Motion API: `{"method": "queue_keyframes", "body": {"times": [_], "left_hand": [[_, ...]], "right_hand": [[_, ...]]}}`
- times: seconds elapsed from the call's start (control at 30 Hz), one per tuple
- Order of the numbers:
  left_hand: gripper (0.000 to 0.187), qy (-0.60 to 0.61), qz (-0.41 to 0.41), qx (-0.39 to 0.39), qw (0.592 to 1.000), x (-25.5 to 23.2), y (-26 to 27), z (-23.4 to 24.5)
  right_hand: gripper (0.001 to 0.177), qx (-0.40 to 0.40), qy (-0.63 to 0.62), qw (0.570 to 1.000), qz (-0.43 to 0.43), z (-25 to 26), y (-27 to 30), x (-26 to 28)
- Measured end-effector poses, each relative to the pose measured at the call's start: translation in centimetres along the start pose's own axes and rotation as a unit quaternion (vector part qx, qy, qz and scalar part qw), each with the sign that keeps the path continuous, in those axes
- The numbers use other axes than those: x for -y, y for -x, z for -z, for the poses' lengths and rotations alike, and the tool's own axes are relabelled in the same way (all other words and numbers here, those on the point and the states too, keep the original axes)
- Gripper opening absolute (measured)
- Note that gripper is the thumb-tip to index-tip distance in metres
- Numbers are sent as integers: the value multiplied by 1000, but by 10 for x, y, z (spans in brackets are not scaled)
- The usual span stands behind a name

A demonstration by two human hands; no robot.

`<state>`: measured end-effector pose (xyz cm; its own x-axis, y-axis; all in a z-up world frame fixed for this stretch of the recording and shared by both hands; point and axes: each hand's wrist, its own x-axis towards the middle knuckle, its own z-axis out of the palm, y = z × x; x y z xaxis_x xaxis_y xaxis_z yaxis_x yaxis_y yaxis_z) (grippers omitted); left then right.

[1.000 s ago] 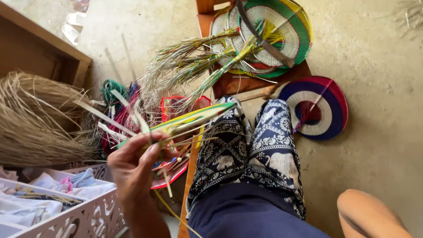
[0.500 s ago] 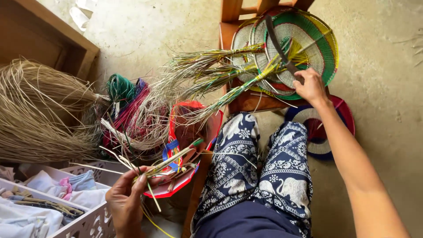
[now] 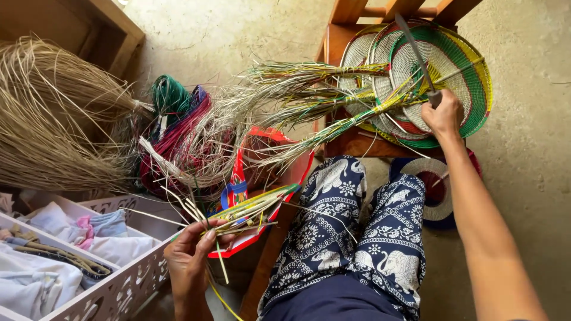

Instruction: Weaving colorful straw fibers to create a decorative fan and trimming excess material with a knife

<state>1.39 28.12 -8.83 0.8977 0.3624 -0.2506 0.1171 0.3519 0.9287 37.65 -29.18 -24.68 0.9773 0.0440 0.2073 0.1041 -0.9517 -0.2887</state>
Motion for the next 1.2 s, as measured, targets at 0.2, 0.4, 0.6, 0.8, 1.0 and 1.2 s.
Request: {"method": "queue_keyframes", "body": {"times": [0.2,0.4,0.6,0.8,1.0,1.2], "left_hand": [[26,-29,2,10,1000,-6,2,-8],[25,-14,7,38,999,-6,13,-1],[23,-8,32,50,998,-7,20,-8],[23,7,46,11,999,10,15,-13],[22,48,62,45,996,22,10,-13],[19,-15,40,93,995,24,6,-21]], "right_hand": [[17,250,-330,910,34,31,82,127],[64,295,-219,925,99,-94,55,119],[37,161,-275,945,73,-22,-6,207],[32,217,-482,847,50,40,73,265],[24,320,-503,803,10,59,143,312],[14,337,-508,780,139,73,164,356]]}}
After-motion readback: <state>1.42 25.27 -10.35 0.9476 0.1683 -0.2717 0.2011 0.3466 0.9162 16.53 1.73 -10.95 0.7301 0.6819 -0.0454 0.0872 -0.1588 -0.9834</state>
